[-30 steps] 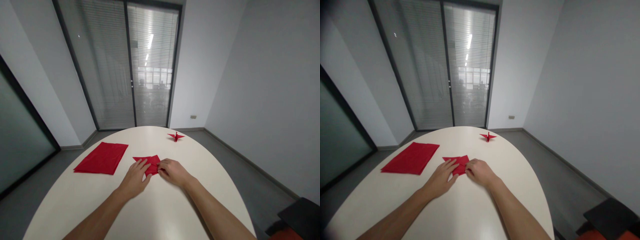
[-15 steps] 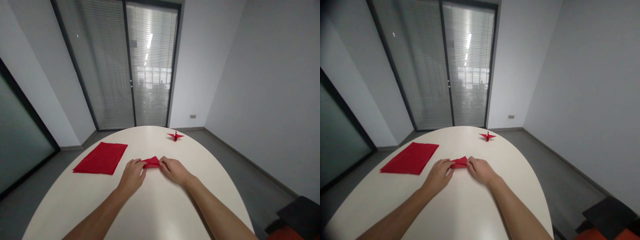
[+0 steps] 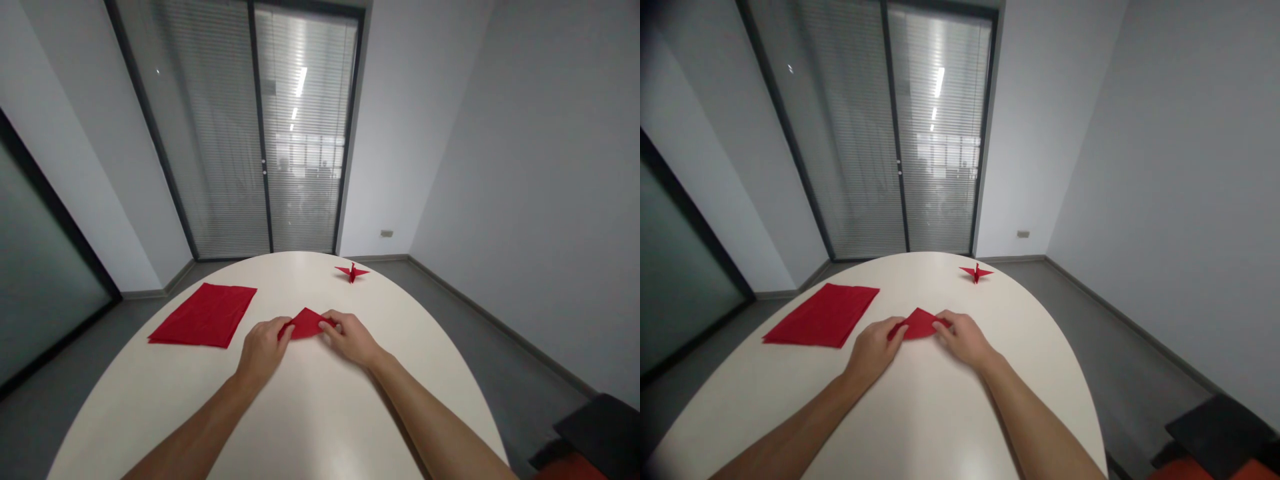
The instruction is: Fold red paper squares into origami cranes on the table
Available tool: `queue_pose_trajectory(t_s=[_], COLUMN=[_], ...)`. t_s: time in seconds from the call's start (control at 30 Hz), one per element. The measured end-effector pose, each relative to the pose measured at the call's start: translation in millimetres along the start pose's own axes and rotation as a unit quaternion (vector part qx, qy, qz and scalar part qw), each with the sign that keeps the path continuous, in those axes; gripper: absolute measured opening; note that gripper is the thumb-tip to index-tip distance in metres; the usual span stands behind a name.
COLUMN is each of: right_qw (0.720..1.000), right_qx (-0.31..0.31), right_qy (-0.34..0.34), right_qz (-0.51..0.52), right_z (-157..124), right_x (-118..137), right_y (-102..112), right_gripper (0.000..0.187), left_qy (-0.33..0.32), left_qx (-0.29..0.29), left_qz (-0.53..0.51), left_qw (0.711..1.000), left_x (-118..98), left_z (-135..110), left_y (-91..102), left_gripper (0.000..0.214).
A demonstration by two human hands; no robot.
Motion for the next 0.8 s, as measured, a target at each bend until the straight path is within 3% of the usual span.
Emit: queue_pose_trajectory(t_s=[0.23,0.53,0.6,0.7,0.8], right_qw=[0.976,0.962,0.963,0.966,0.971], right_qx=[-0.026,-0.009,-0.011,-0.015,-0.021], right_qy=[-0.051,-0.138,-0.157,-0.171,-0.174], right_qz=[0.208,0.234,0.219,0.194,0.160], right_z=[7,9,9,8,6], right_x=[-12,-36,-45,-53,-55], right_y=[-7,-17,-19,-19,-17], right_gripper=[0.038,0.042,0.040,0.036,0.032], left_qy=[0.078,0.150,0.128,0.044,-0.028], left_qx=[-0.032,-0.026,-0.034,-0.054,-0.002], left_qz=[-0.060,-0.088,-0.078,-0.079,-0.097], left_qw=[0.995,0.985,0.988,0.994,0.995], left_x=[8,25,25,14,-1], left_z=[-3,0,1,1,-2], left_y=[5.9,1.3,0.2,-0.4,-9.8], left_gripper=[0.024,0.020,0.020,0.024,0.032])
Point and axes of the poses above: each hand's wrist, its own z-axis towards the middle knuckle, its own y-axis out of the back of the hand, x = y × z, the point moved 7 cm from there along z, towards the middle knuckle, and after that the axes turned 2 degrees about -x, right-handed, at the moved point
